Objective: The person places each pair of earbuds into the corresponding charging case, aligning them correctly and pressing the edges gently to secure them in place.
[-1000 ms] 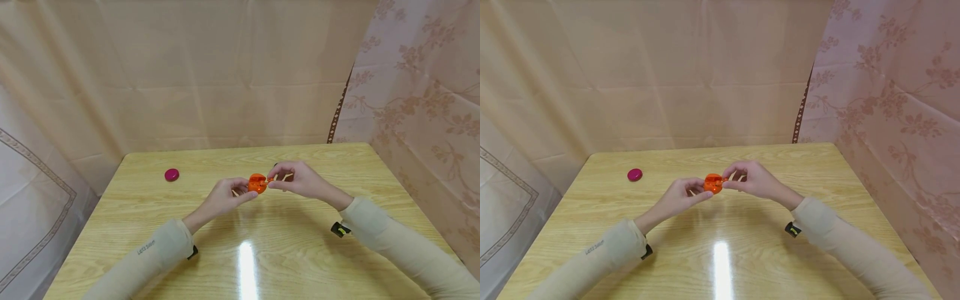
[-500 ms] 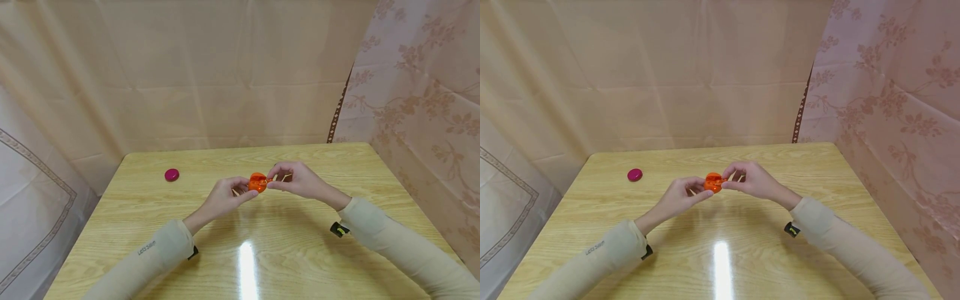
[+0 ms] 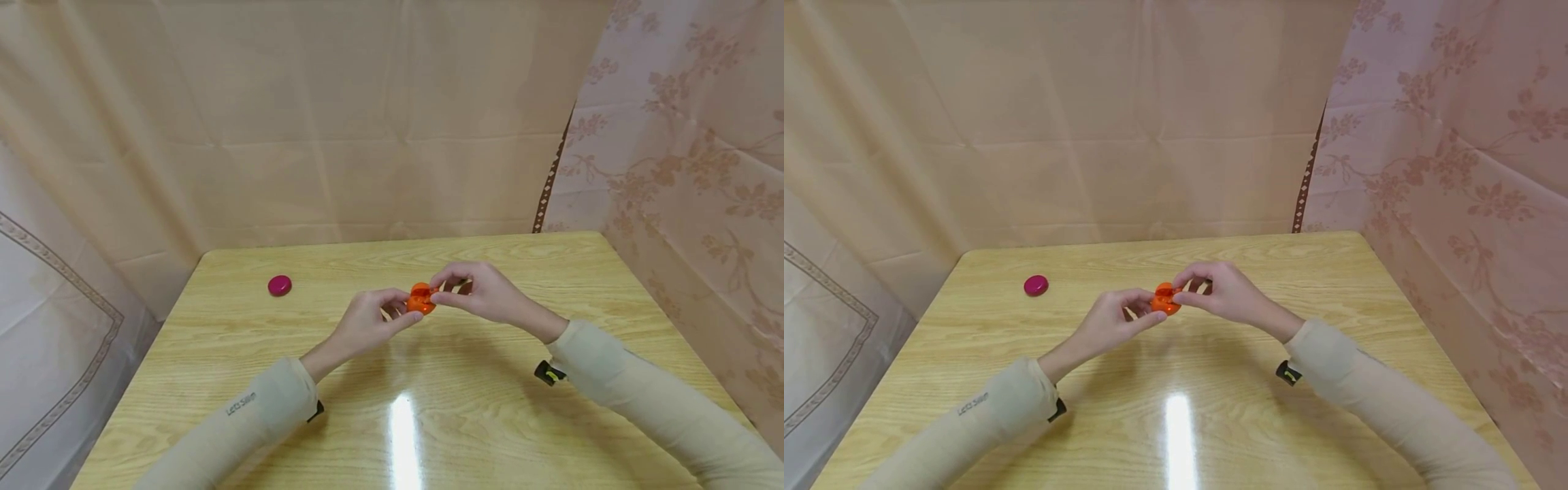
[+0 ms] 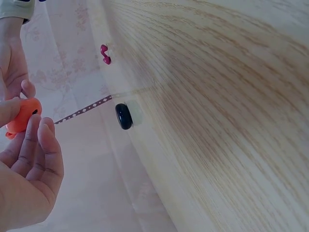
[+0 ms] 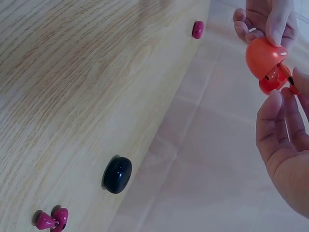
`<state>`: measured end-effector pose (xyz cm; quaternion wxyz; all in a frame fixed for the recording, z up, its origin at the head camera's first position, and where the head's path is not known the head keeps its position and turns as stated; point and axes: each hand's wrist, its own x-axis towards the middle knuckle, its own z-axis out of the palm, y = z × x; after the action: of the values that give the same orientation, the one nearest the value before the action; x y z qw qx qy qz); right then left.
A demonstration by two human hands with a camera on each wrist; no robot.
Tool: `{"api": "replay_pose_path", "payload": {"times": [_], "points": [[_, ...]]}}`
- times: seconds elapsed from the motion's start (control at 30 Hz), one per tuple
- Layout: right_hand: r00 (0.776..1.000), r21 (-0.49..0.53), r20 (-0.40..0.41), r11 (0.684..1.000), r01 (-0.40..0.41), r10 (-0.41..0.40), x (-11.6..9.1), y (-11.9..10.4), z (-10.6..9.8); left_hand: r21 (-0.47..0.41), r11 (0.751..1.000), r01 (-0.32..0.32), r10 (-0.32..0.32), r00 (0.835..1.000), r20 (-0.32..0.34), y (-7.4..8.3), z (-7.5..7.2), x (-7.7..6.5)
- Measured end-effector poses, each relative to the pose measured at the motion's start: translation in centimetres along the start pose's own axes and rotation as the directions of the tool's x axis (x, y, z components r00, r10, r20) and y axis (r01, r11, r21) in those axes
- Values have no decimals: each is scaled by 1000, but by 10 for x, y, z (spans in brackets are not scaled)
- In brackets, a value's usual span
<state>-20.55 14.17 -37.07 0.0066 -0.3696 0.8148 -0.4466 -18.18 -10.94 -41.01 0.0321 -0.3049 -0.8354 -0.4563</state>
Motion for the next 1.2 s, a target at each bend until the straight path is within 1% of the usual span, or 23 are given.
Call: {"api": "replay_pose_path", "payload": {"times": [0.13, 0.3, 0.67, 0.8, 1.03, 1.2], "points": [[1000, -2, -10, 1000, 10, -10, 1, 0, 1, -5, 1000, 9, -9, 1000, 0, 0, 0, 0], [1000, 13, -2, 1000, 24, -24, 2, -1, 4, -4, 1000, 15, -15, 1000, 1, 0, 1, 0], [998, -43, -41, 998, 56, -57, 1, 1, 13, -9, 998, 54, -54, 999, 2, 1, 2, 0], [997, -70, -42, 996, 63, -66, 1, 2, 16, -22, 998, 62, -62, 998, 4, 2, 2, 0], [996, -80, -34, 994, 76, -79, 1, 2, 19, -21, 997, 71, -71, 997, 16, 2, 1, 0], [994, -103, -28, 989, 102, -106, 1, 4, 19, -25, 997, 77, -77, 997, 18, 2, 1, -1]]}}
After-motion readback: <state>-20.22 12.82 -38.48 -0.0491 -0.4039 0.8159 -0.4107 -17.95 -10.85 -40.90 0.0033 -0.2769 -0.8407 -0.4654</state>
